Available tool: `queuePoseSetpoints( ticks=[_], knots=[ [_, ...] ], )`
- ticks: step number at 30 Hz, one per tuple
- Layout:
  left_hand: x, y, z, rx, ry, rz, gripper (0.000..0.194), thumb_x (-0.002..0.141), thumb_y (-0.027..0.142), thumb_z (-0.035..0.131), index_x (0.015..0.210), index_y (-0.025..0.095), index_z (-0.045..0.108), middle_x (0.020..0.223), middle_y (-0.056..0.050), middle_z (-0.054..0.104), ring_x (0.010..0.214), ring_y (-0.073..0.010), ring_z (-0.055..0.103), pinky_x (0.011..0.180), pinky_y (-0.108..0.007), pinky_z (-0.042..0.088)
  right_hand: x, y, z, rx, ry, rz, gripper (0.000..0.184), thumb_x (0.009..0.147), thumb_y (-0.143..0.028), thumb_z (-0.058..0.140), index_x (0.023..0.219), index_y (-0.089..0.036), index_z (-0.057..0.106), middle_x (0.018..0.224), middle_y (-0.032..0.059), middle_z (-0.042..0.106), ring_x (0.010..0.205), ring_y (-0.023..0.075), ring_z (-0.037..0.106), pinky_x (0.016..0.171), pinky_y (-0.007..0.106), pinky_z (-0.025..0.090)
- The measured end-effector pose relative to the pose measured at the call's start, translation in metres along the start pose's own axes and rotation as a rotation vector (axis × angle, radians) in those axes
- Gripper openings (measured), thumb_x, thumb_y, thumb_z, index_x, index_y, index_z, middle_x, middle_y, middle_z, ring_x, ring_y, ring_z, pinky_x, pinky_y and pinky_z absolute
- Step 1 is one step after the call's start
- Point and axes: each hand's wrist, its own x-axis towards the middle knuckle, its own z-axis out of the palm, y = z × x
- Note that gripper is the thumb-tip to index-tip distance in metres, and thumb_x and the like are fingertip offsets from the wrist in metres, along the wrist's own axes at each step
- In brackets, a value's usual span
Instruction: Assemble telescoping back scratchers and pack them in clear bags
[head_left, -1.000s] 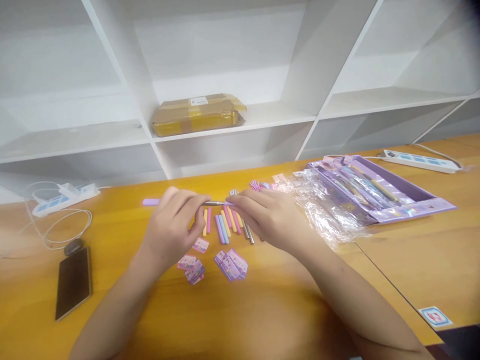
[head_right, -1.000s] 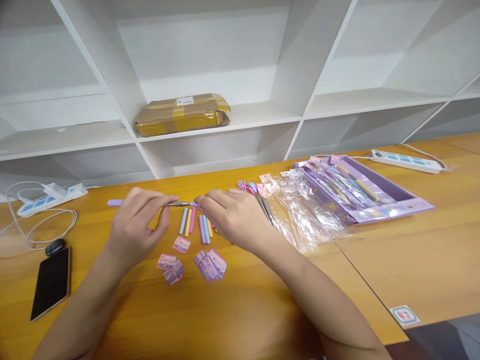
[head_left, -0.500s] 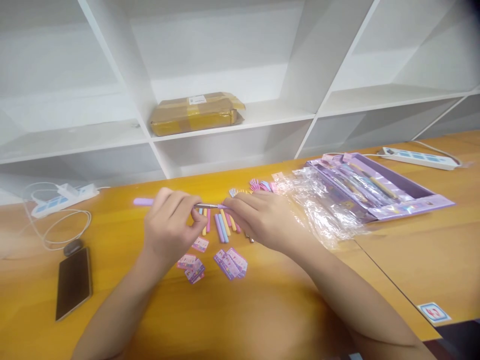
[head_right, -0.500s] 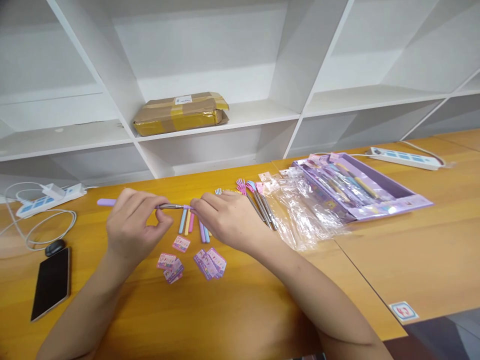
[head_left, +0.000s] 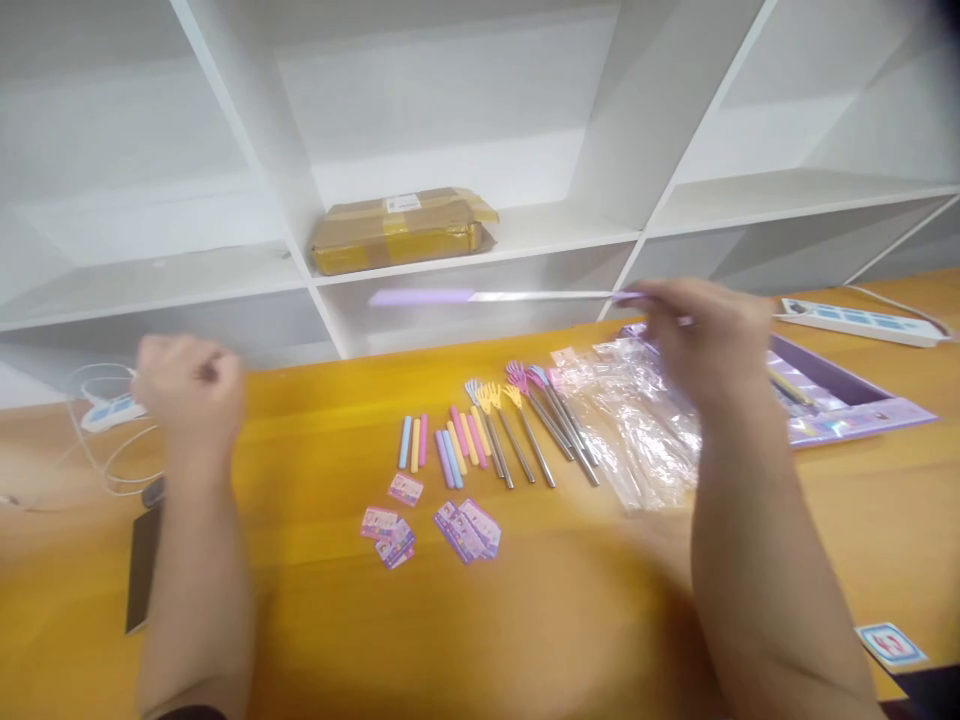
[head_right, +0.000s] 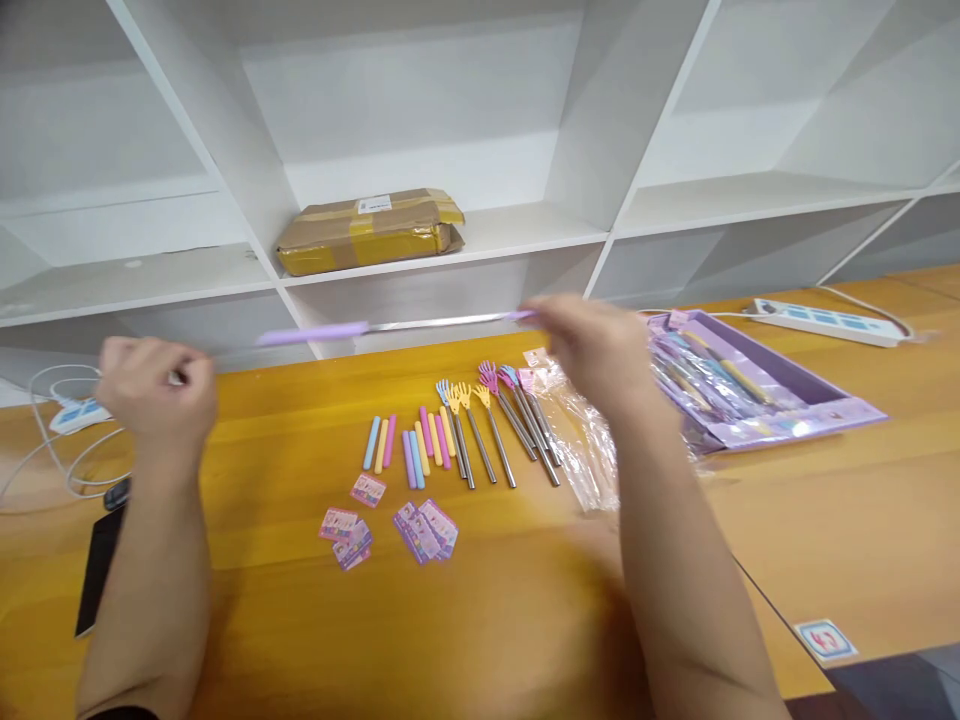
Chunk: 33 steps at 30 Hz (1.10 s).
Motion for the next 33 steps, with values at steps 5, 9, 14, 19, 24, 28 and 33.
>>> queuePoseSetpoints(
  ticks=[5,9,14,19,24,28,33],
  knots=[
    [0.011,-0.023,-0.037,-0.057,-0.046,-0.136,0.024,0.095,0.014,0.047,0.092,0.018,0.070,0.080,0.000,0.053,0.102,-0.0259,0.067,0.073,-0.044,0.038,-0.002,0.051,-0.037,0.010,0.142,0.107,0.018,0.098,-0.023,0.065,0.095,-0.022,0.082,0.058,-0.0025,0.064,0.052,0.0110,0.058,0.059,0.024,0.046],
    [0.007,0.053,-0.041,-0.259,-0.117,-0.121,0.057,0.091,0.014,0.060,0.147,0.025,0.055,0.136,-0.008,0.058,0.090,-0.0171,0.070,0.072,-0.040,0.058,0.002,0.021,-0.036,0.015,0.108,0.052,0.020,0.102,-0.030,0.063,0.097,-0.024,0.081,0.063,-0.0024,0.068,0.054,0.0106,0.059,0.061,0.024,0.046],
    [-0.009,0.112,-0.033,-0.459,-0.356,0.015,0.069,0.097,0.028,0.066,0.161,0.034,0.040,0.161,-0.012,0.046,0.087,-0.0140,0.073,0.068,-0.029,0.066,0.007,-0.018,-0.025,0.090,0.033,-0.077,0.019,0.105,-0.027,0.060,0.102,-0.025,0.078,0.079,-0.0013,0.077,0.065,0.0110,0.067,0.066,0.024,0.049],
    [-0.021,0.117,-0.023,-0.503,-0.350,0.146,0.047,0.100,0.016,0.057,0.145,0.028,0.056,0.140,-0.009,0.062,0.082,-0.0125,0.070,0.076,-0.030,0.064,0.004,-0.051,-0.012,0.114,-0.101,-0.164,0.020,0.108,-0.023,0.055,0.111,-0.026,0.074,0.093,0.0010,0.081,0.078,0.0146,0.073,0.071,0.026,0.050],
    [-0.026,0.110,-0.012,-0.284,-0.320,0.164,0.028,0.094,0.007,0.049,0.111,0.022,0.065,0.091,-0.003,0.064,0.073,-0.0159,0.061,0.067,-0.029,0.049,0.002,-0.075,-0.002,0.142,-0.166,-0.221,0.019,0.110,-0.025,0.053,0.111,-0.025,0.072,0.094,0.0017,0.081,0.078,0.0145,0.073,0.070,0.027,0.049],
    [-0.025,0.102,-0.011,-0.225,-0.243,0.176,0.025,0.089,0.005,0.048,0.100,0.022,0.063,0.085,-0.002,0.062,0.070,-0.0164,0.058,0.065,-0.029,0.043,0.002,-0.080,-0.001,0.162,-0.155,-0.242,0.019,0.110,-0.024,0.053,0.110,-0.024,0.072,0.092,0.0005,0.081,0.076,0.0134,0.072,0.069,0.026,0.048],
    [-0.021,0.100,-0.007,-0.154,-0.244,0.116,0.017,0.084,0.007,0.050,0.085,0.023,0.057,0.079,-0.001,0.059,0.068,-0.0166,0.054,0.061,-0.029,0.036,0.000,-0.082,0.010,0.136,-0.169,-0.264,0.018,0.109,-0.022,0.054,0.111,-0.024,0.073,0.088,-0.0003,0.080,0.071,0.0132,0.070,0.065,0.026,0.046]
  ],
)
